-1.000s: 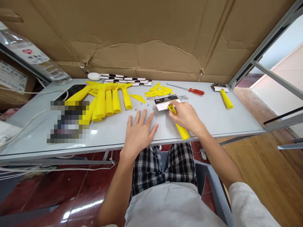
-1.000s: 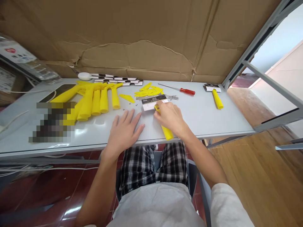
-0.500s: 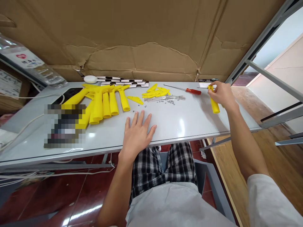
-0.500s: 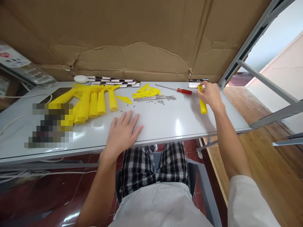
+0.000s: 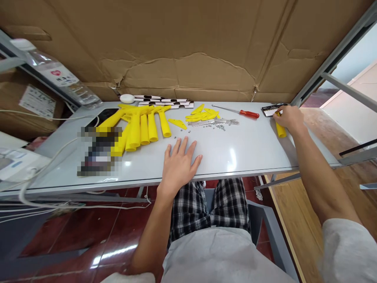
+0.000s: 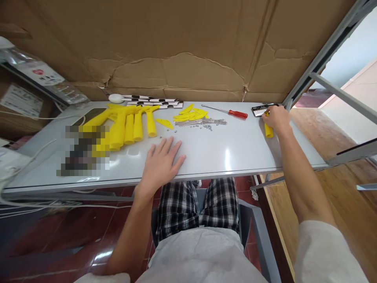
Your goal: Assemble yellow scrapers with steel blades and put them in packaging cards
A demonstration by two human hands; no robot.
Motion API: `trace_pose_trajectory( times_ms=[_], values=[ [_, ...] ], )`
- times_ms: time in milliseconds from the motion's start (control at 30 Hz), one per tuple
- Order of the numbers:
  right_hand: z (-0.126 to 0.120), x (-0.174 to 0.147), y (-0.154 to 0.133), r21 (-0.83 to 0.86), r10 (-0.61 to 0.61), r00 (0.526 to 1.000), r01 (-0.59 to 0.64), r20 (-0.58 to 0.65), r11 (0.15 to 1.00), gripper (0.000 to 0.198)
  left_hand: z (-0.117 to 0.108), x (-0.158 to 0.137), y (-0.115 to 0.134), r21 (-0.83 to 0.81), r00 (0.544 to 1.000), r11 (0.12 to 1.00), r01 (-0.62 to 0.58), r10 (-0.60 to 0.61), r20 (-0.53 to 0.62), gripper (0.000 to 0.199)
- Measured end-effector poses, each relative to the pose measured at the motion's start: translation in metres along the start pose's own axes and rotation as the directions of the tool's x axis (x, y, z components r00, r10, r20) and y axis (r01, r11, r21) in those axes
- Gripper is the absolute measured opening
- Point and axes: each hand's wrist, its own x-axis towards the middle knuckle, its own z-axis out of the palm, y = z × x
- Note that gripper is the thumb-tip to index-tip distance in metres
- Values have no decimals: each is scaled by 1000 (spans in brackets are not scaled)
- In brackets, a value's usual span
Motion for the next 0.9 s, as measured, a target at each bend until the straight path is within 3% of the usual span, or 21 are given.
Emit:
trace_pose_trajectory(
  times_ms=[133,267,300,367,467,600,900],
  values=[
    [-7,-16,-14,-7,-12,999,12,-30,1000,56,0,0,-1,-13,1000,1000,10,-10,-13,68],
    [6,-77,-51,-4,-153,984,153,-93,988,60,1,0,0,-31,1000,999,12,-12,-14,69],
    [13,-98,-64,19,-233,969,236,-87,972,62,1,0,1,-32,1000,999,14,-14,-13,70],
    [28,-140,-92,153,-464,884,467,-52,871,69,1,0,2,-33,1000,999,18,-18,-10,70],
    [46,-183,-128,260,-603,797,588,-27,766,73,0,1,3,-36,1000,999,27,-27,-10,70],
    [58,-194,-151,297,-664,747,643,-40,706,73,-1,1,3,-39,1000,999,19,-19,0,70],
    [64,-195,-151,295,-644,764,623,-33,724,68,0,1,1,-52,1000,998,17,-18,-17,68]
  ],
)
